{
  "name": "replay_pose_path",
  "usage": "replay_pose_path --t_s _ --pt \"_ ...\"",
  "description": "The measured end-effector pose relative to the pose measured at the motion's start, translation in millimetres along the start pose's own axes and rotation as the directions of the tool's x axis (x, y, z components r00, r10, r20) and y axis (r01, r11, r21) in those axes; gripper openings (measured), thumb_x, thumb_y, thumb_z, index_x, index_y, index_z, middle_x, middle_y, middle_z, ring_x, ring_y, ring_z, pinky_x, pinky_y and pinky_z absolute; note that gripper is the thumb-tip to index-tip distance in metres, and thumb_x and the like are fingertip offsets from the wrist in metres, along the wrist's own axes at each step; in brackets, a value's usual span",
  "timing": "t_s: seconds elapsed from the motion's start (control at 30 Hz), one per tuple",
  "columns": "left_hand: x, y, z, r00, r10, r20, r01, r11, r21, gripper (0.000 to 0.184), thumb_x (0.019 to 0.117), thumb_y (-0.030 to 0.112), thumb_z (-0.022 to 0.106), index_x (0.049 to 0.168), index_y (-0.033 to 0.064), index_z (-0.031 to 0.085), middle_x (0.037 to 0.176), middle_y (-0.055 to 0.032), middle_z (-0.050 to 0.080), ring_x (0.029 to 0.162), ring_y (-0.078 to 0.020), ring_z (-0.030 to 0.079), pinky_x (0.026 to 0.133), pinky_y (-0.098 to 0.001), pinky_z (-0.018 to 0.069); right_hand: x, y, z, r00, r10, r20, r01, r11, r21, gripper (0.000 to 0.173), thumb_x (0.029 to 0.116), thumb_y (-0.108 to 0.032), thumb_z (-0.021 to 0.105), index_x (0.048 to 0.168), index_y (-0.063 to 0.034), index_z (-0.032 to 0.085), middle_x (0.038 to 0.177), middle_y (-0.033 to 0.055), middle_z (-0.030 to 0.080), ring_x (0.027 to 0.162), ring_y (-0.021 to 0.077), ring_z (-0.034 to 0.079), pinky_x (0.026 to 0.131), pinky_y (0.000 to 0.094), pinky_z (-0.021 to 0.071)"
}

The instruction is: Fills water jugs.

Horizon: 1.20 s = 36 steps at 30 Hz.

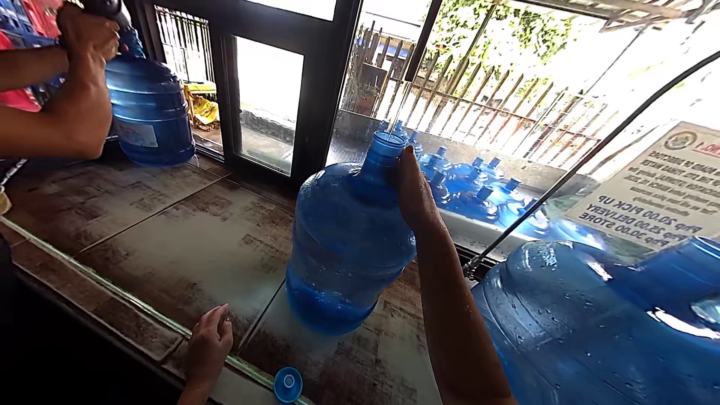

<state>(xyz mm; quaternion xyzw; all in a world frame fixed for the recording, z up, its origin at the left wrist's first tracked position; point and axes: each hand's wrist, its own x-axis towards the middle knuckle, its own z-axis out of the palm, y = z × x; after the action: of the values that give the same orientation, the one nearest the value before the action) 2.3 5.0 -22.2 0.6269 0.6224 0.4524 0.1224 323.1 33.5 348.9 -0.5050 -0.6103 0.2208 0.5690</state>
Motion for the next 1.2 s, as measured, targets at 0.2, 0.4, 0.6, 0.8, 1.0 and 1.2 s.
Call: replay_pose_path --t_s 0.2,0.4,0.6,0.8,1.0,1.2 --pt "-1.7 0.3 -1.9 1.0 0.001 0.011 -0.001 1.0 0.005 0.033 0.0938 0.003 0.056 0.123 -0.007 0.068 0.127 -0.0303 0.065 0.119 -0.0517 0.061 0.101 -0.0661 0.0458 -10.2 -5.1 -0.2 1.0 0.02 0.01 -0.02 1.0 -0.024 0.067 0.11 -0.051 0.011 0.158 -0.0096 0.032 0.157 0.0123 0.042 0.142 0.0186 0.044 0.117 0.0406 0.0367" --pt "-1.9 -1.4 -1.2 1.0 0.005 0.008 -0.005 1.0 0.016 0.033 0.0936 0.004 0.056 0.123 -0.0059 0.069 0.127 -0.0296 0.065 0.118 -0.0508 0.062 0.1 -0.0647 0.0469 -9.2 -1.3 -1.2 1.0 0.004 0.011 -0.004 0.999 -0.037 0.068 0.1097 -0.051 0.01 0.158 -0.0099 0.032 0.158 0.0122 0.041 0.143 0.0188 0.043 0.118 0.041 0.0357" --pt "-1.9 -1.7 -0.2 1.0 0.006 0.005 -0.007 1.0 0.021 0.033 0.0928 0.006 0.056 0.121 -0.0049 0.07 0.125 -0.0288 0.066 0.118 -0.051 0.062 0.1 -0.0652 0.0465 -9.5 -3.4 -0.1 1.0 0.007 0.013 -0.007 1.0 -0.027 0.066 0.1104 -0.049 0.01 0.158 -0.009 0.032 0.159 0.0127 0.04 0.144 0.018 0.042 0.119 0.0392 0.0348" --pt "-0.4 -0.7 0.6 1.0 0.011 -0.018 -0.01 0.999 0.031 0.033 0.0919 0.005 0.056 0.12 -0.0051 0.071 0.124 -0.0288 0.067 0.116 -0.0511 0.063 0.099 -0.0649 0.0476 -14.1 -4.9 -1.5 0.999 0.031 0.014 -0.03 0.996 -0.084 0.073 0.1076 -0.059 0.009 0.158 -0.0123 0.034 0.156 0.0123 0.044 0.141 0.0224 0.045 0.116 0.0456 0.0378" --pt "-0.9 3.4 -1.6 1.0 -0.014 -0.003 0.014 0.999 0.039 0.032 0.0926 0.004 0.057 0.12 -0.0045 0.071 0.125 -0.0266 0.068 0.117 -0.049 0.064 0.099 -0.0631 0.0484 -14.5 -7.8 -0.8 0.999 0.055 -0.005 -0.055 0.995 -0.084 0.071 0.108 -0.057 0.009 0.155 -0.012 0.037 0.153 0.0117 0.047 0.138 0.0203 0.047 0.113 0.0442 0.0401" --pt "-0.9 6.9 -4.5 0.999 -0.035 0.022 0.034 0.999 0.032 0.032 0.0939 0.003 0.058 0.122 -0.004 0.071 0.127 -0.027 0.066 0.119 -0.0483 0.062 0.101 -0.0634 0.0477 -12.3 -6.2 -1.0 1.0 0.018 -0.011 -0.019 0.998 -0.061 0.069 0.1091 -0.054 0.009 0.152 -0.0092 0.04 0.146 0.0116 0.052 0.131 0.0174 0.052 0.11 0.0407 0.0436"
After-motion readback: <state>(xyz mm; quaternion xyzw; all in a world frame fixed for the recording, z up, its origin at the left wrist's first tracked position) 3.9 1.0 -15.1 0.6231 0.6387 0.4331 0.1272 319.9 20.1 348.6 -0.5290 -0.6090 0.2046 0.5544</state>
